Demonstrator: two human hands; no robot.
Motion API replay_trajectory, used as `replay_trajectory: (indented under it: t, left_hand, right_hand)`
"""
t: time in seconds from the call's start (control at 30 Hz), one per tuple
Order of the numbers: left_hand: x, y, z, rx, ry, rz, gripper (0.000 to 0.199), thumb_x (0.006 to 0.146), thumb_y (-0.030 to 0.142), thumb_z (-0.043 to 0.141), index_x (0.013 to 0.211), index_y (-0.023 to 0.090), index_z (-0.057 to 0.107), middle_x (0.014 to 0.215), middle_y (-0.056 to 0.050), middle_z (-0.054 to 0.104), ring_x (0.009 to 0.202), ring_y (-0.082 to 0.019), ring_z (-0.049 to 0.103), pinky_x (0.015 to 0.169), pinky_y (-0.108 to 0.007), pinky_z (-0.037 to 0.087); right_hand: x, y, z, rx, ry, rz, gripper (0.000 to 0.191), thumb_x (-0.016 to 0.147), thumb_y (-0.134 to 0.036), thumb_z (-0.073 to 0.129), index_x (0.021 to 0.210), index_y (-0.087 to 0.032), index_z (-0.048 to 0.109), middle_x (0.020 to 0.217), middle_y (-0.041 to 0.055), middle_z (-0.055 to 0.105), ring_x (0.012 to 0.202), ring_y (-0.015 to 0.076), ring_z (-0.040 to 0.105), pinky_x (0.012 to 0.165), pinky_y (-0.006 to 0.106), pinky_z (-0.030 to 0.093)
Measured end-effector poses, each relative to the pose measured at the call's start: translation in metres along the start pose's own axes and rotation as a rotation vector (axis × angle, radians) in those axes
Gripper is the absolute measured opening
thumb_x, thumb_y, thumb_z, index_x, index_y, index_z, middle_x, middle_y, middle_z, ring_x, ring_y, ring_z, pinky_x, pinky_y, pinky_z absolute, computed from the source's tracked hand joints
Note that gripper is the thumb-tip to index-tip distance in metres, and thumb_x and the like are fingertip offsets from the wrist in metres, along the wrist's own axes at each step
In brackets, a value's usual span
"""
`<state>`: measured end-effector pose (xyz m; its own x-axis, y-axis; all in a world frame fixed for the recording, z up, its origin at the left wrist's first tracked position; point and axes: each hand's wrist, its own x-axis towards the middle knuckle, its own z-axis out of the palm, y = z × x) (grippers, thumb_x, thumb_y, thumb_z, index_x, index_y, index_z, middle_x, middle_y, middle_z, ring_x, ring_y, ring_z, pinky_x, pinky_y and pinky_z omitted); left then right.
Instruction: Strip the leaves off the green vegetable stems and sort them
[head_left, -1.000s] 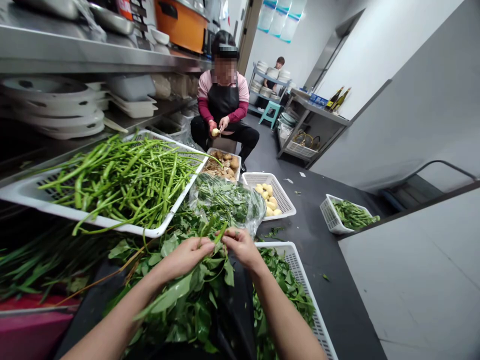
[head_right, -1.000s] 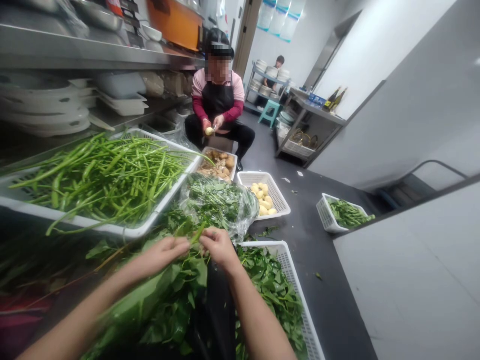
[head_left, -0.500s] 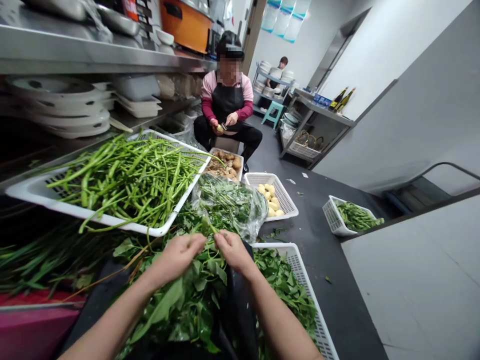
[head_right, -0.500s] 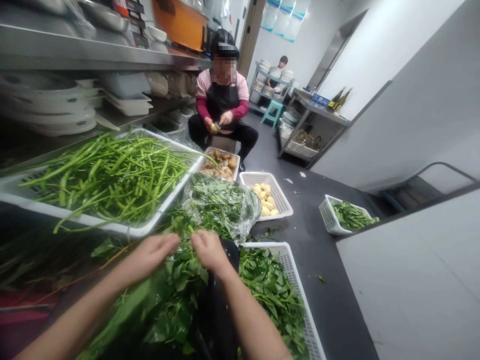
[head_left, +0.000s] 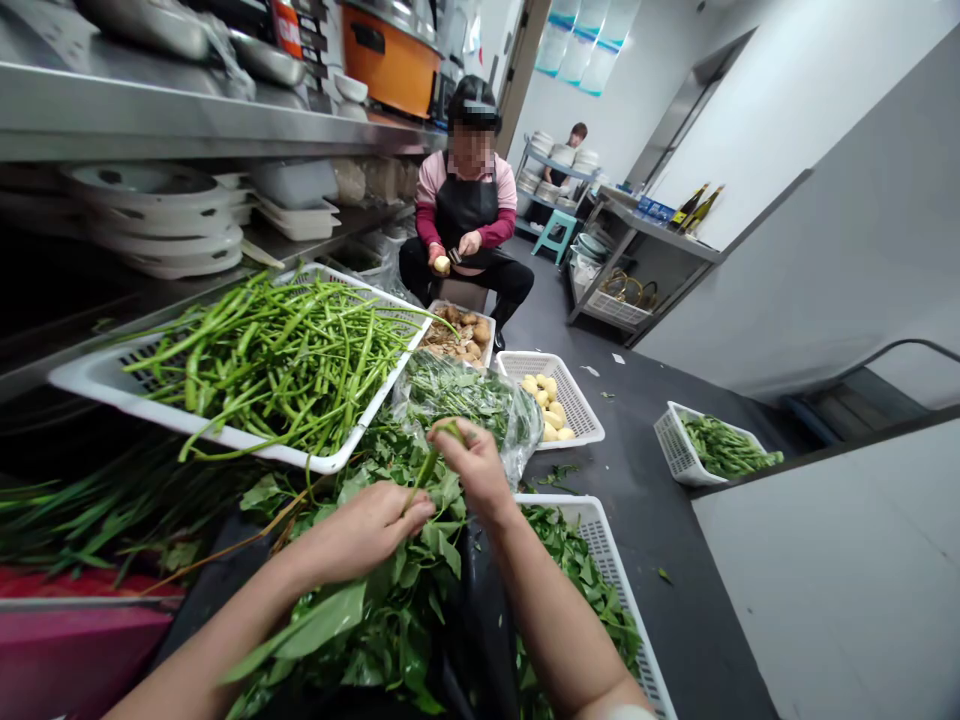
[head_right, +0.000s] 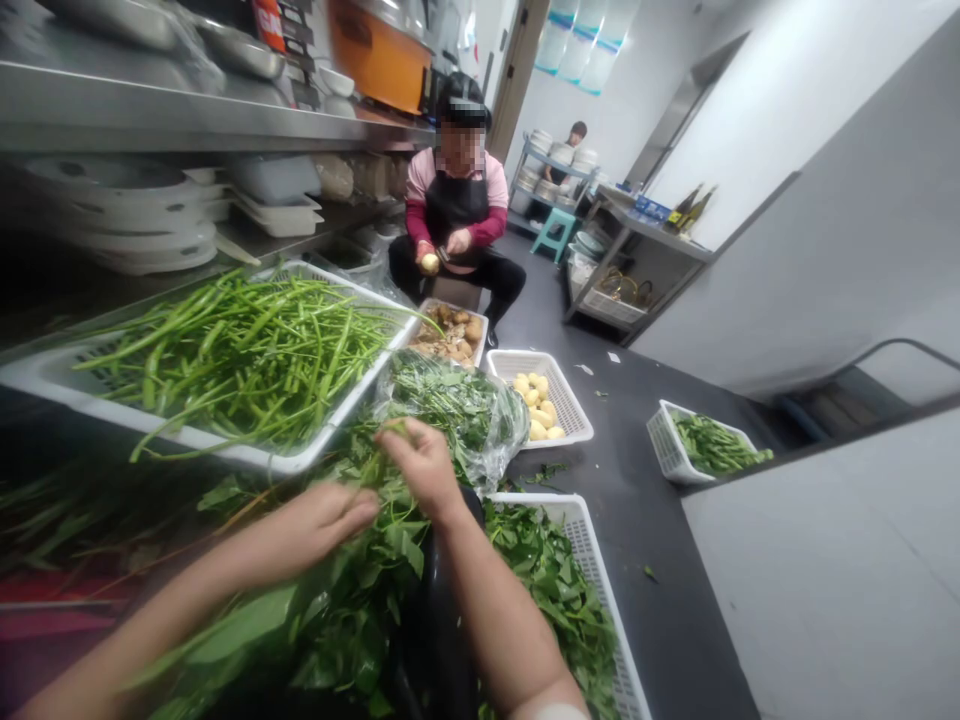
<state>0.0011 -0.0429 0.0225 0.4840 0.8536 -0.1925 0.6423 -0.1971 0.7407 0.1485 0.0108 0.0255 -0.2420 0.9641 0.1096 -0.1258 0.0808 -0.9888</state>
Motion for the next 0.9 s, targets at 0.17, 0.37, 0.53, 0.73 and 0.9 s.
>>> replay_trajectory:
  t: [0.17,0.37,0.53,0.73,0.9]
  left_hand:
    - [-0.016,-0.041,0.029,0.231,-0.052,-0.177,0.037,0.084,0.04,0.031,0.063,0.021,0.055,0.069,-0.008,0.063,0.066,-0.024,0.059,0.061,-0.031,0.038]
    - [-0.005,-0.034,-0.001,0.033,0.192,-0.211,0.072,0.068,0.05,0.055,0.132,0.02,0.041,0.139,-0.014,0.044,0.125,-0.03,0.043,0.098,-0.04,0.037]
    - [0.032,0.01,0.001,-0.499,0.225,0.011,0.048,0.079,0.059,0.032,0.092,0.018,0.054,0.081,-0.006,0.064,0.078,-0.02,0.061,0.072,-0.031,0.048]
    - [0.015,-0.009,0.044,-0.758,0.168,-0.124,0.04,0.076,0.06,0.038,0.064,0.022,0.034,0.049,0.01,0.03,0.044,-0.008,0.029,0.045,-0.021,0.03]
    - [-0.001,-0.06,-0.008,-0.551,0.36,-0.219,0.039,0.075,0.059,0.037,0.066,0.022,0.044,0.051,0.004,0.046,0.05,-0.013,0.046,0.052,-0.026,0.041]
  right_hand:
    - [0.025,-0.011,-0.035,0.196,0.268,0.056,0.033,0.062,-0.046,0.069,0.067,-0.019,0.051,0.043,-0.0121,0.023,0.037,0.0035,0.016,0.036,0.019,0.012]
    - [0.024,-0.019,-0.023,0.168,0.142,0.063,0.037,0.061,-0.048,0.072,0.068,-0.017,0.053,0.042,-0.0125,0.027,0.036,0.0019,0.018,0.036,0.018,0.011]
    - [0.028,-0.015,-0.01,0.191,0.144,0.049,0.033,0.066,-0.044,0.071,0.069,-0.017,0.052,0.044,-0.0118,0.029,0.036,0.0022,0.022,0.035,0.017,0.014]
    - [0.058,-0.002,-0.041,0.288,0.374,0.096,0.028,0.069,-0.036,0.068,0.067,-0.019,0.047,0.043,-0.0132,0.023,0.034,0.0024,0.018,0.032,0.015,0.012]
    - [0.123,0.017,-0.009,0.362,0.321,0.226,0.025,0.073,-0.032,0.065,0.069,-0.018,0.044,0.052,-0.0091,0.039,0.041,0.0035,0.034,0.035,0.013,0.026]
